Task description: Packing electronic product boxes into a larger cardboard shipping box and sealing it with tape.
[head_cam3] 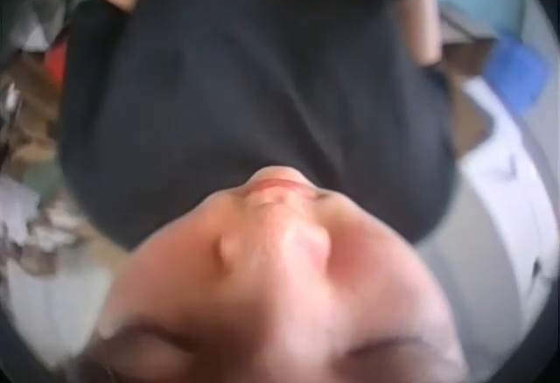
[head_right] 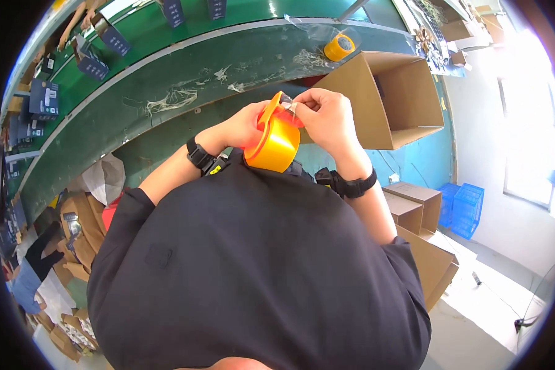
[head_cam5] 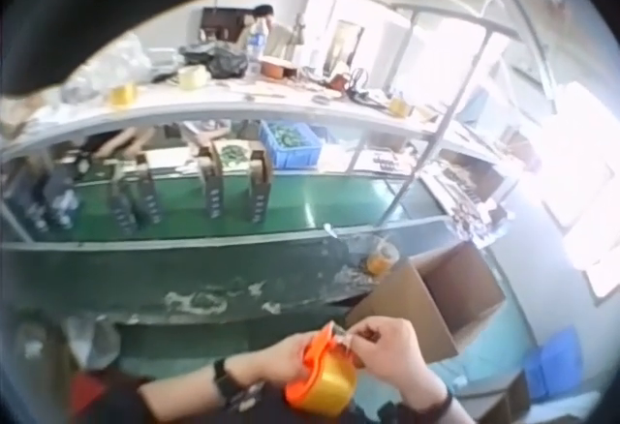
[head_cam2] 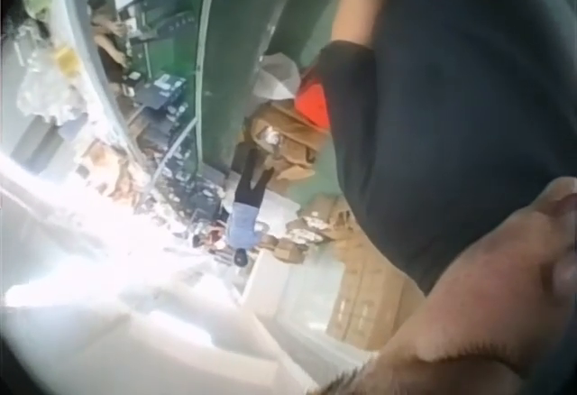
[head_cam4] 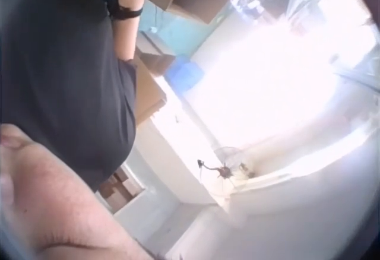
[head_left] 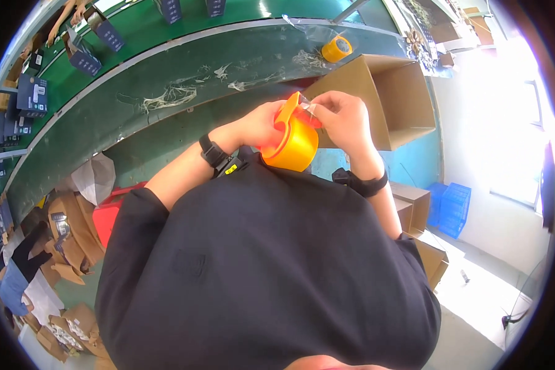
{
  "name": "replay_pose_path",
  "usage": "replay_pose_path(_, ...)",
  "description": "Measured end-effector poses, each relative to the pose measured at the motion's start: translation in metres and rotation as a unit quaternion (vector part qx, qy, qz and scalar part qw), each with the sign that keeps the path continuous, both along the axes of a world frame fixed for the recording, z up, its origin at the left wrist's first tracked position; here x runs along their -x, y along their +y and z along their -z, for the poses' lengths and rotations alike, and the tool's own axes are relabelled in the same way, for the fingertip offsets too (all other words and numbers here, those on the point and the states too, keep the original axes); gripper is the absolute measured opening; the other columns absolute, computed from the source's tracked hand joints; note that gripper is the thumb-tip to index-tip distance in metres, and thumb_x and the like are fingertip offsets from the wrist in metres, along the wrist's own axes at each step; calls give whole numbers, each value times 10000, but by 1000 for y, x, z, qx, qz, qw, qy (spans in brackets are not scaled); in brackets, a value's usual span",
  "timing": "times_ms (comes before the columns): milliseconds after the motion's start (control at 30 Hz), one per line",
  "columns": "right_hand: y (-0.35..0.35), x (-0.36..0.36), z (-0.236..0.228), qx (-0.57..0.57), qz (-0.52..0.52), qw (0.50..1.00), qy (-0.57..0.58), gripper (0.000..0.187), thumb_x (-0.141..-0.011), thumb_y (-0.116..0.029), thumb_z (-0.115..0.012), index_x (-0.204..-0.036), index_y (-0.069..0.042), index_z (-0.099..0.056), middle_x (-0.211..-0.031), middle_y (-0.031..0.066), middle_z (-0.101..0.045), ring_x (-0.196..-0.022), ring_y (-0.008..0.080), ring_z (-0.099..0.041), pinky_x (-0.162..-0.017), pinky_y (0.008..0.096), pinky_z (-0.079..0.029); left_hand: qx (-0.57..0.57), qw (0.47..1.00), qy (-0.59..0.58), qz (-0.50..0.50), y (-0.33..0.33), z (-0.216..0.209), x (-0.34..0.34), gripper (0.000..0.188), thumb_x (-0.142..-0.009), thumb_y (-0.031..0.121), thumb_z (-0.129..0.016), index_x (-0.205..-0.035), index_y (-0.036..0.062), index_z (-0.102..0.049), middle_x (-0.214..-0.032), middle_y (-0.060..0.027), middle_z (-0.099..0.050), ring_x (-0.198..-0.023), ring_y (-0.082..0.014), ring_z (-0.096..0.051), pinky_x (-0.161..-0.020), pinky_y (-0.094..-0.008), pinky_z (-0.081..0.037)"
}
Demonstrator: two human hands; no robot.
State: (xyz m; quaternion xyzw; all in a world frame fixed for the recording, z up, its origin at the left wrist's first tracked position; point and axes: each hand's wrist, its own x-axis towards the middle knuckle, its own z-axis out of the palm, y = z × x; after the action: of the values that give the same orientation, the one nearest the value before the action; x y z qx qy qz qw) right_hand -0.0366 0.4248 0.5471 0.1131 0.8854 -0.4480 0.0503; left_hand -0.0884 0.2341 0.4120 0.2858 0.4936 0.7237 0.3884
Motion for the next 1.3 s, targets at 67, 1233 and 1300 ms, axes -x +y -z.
replay_pose_path(67, 6, 15, 6, 54, 10, 998, -19, 109, -913, -71, -756, -943, 33, -762, -756, 19, -716, -653, 52, -634, -598, 226, -504, -6, 999, -31, 6, -1, -1, 9, 523, -884, 70, -821, -1352, 29, -591, -1225, -26, -692, -1109, -110, -640, -984, -314, -523)
replay_pose_path(1233, 135, 265, 20, 291, -53, 949, 107, 91, -957, -77, -768, -1007, -2, -755, -816, -12, -715, -581, 18, -532, -522, 204, -416, 50, 994, -6, -94, 77, -73, 163, 636, -862, 56, -838, -1429, 15, -553, -1372, -78, -676, -1245, -155, -634, -1091, -339, -493)
replay_pose_path(1300, 138, 272, 25, 297, -37, 950, 93, 82, -965, -72, -758, -1021, -13, -752, -820, -13, -711, -571, 16, -509, -514, 192, -389, 51, 996, 29, -71, 73, -64, 171, 618, -872, 77, -866, -1404, 31, -554, -1328, -46, -674, -1190, -120, -633, -1047, -325, -514)
